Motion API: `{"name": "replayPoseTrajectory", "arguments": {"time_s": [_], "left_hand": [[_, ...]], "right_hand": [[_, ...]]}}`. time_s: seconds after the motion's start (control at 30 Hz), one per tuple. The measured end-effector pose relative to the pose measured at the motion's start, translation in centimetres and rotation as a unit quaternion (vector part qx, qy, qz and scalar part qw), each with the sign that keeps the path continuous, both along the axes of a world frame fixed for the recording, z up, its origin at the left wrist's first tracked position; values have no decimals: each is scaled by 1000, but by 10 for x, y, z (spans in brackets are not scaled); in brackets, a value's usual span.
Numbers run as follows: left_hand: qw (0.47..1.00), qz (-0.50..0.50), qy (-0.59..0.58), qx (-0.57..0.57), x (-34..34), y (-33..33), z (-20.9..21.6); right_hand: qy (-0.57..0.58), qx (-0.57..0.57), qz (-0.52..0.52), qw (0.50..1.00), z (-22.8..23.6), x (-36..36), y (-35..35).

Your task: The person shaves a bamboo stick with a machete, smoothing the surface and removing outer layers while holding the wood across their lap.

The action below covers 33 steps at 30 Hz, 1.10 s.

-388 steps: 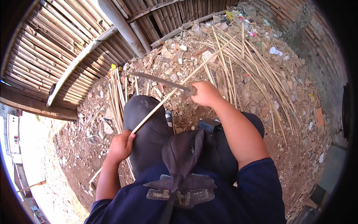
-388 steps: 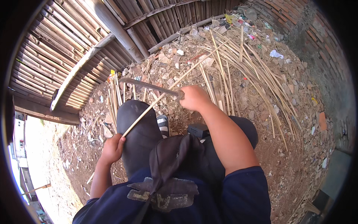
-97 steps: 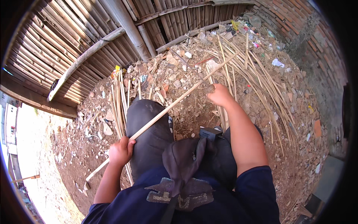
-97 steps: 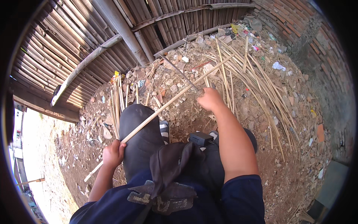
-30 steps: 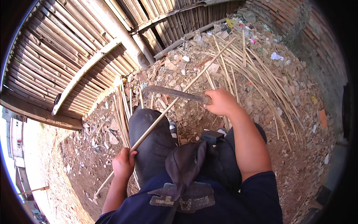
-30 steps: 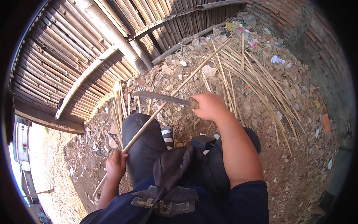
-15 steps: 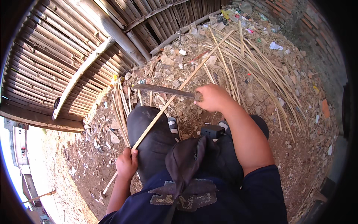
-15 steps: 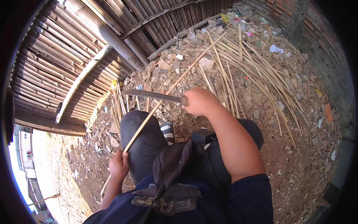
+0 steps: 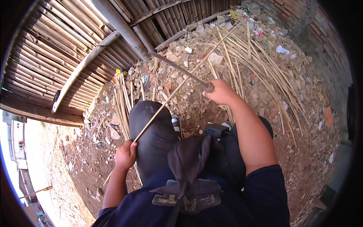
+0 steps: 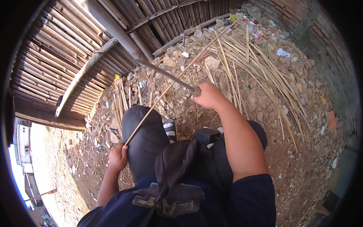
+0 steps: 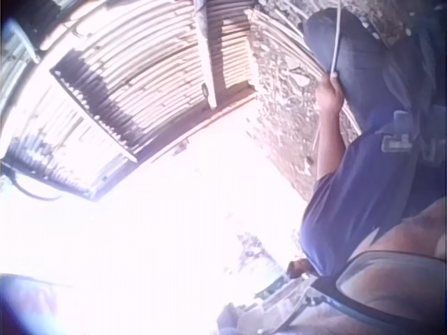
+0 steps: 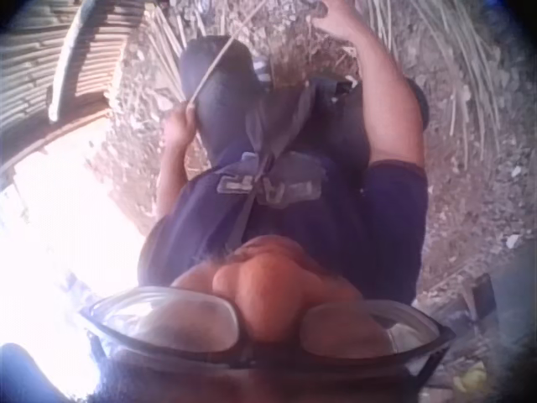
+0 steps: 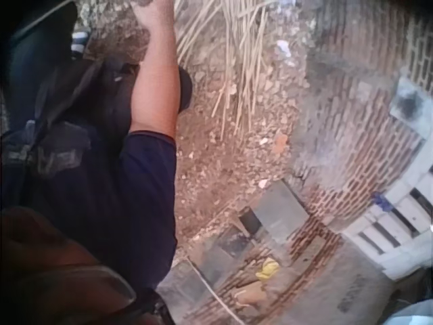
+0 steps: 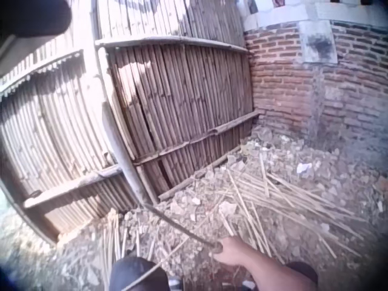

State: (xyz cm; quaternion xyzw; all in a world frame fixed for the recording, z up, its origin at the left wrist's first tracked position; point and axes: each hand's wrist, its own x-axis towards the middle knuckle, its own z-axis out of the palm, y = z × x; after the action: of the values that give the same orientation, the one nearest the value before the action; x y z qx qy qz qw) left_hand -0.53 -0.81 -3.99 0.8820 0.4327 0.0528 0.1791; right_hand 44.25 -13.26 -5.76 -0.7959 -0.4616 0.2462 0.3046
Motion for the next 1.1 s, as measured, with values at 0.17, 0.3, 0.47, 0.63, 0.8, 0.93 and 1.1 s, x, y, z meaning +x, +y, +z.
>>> {"name": "replayPoseTrajectory", "arguments": {"time_s": [0.17, 0.3, 0.47, 0.63, 0.8, 0.93, 1.1], "left_hand": [[999, -4, 18, 37, -2, -5, 5], [999, 12, 24, 47, -5, -8, -3], [997, 9, 39, 67, 0, -1, 4], [995, 11, 50, 87, -4, -7, 4], [991, 3, 58, 123, 3, 0, 0], [991, 13, 72, 114, -1, -5, 4], [994, 1, 36, 106, -5, 3, -11]], "right_hand": [[-4, -36, -68, 997, 25, -5, 5], [-112, -114, 86, 983, 35, -23, 9], [1, -89, -19, 996, 18, 6, 13], [-121, -77, 61, 988, 36, -20, 11], [69, -127, -50, 988, 16, 22, 8], [-71, -44, -36, 996, 24, -10, 6], [-61, -56, 106, 991, 9, -14, 9]]}}
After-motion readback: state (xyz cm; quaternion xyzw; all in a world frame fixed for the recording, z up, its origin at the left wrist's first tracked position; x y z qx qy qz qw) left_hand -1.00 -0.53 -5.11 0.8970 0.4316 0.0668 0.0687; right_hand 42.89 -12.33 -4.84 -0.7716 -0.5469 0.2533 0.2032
